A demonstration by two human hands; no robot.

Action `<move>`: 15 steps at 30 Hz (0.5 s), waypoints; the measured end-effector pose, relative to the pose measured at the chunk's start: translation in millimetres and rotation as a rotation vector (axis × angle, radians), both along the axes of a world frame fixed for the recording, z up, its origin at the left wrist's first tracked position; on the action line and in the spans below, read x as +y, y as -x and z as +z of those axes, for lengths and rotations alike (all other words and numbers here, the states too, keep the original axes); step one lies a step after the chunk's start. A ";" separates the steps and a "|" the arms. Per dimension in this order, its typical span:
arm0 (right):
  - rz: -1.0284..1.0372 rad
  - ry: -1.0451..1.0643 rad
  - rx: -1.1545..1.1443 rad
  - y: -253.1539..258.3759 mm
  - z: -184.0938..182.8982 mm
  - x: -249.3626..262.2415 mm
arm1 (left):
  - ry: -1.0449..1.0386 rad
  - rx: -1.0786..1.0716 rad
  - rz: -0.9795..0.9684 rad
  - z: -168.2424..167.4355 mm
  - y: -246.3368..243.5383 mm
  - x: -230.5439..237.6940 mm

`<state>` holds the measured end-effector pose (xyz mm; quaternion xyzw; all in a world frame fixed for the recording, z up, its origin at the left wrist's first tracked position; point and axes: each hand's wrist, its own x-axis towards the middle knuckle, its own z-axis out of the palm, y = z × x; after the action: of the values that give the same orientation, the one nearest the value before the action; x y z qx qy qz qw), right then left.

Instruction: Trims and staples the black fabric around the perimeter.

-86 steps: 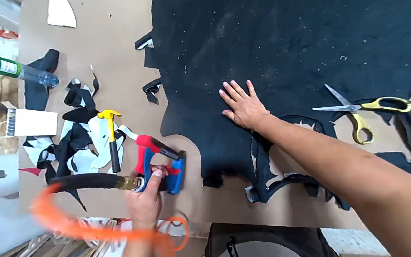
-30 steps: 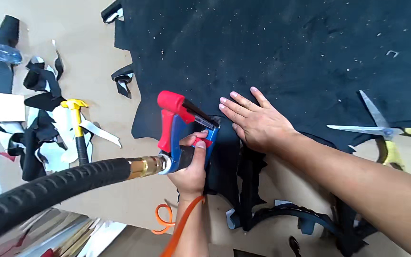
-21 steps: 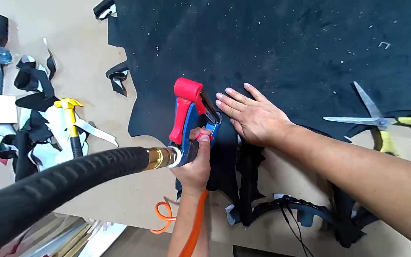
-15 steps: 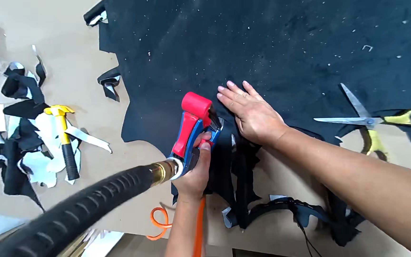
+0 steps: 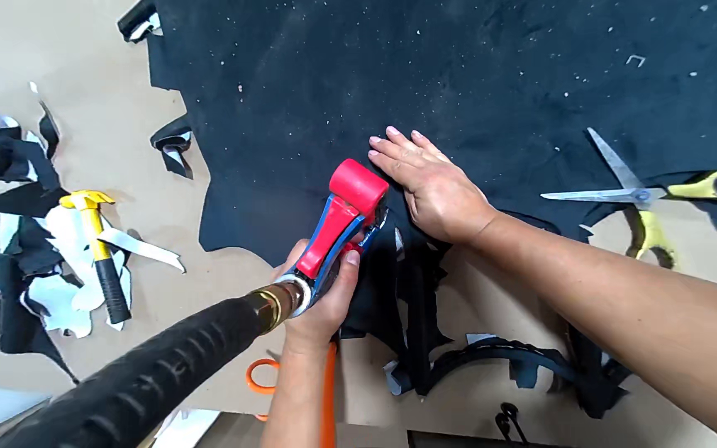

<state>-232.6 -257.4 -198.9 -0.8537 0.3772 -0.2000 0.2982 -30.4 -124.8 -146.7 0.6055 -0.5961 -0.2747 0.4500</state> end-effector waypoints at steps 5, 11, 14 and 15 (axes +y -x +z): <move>0.010 -0.001 -0.004 1.3 -1.1 -0.5 | -0.014 0.086 -0.049 -0.4 0.2 -8.4; 0.004 -0.017 -0.015 1.7 2.1 0.4 | -0.066 0.189 -0.095 4.6 0.8 -5.8; 0.005 -0.023 -0.021 1.5 0.9 0.9 | -0.053 0.134 -0.048 -0.9 3.2 1.4; 0.008 -0.026 -0.019 1.5 0.7 0.4 | -0.044 0.144 -0.043 -2.5 4.8 1.6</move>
<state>-234.1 -257.0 -198.2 -0.8492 0.3736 -0.2020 0.3138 -35.3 -123.2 -149.2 0.5809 -0.5691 -0.3402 0.4721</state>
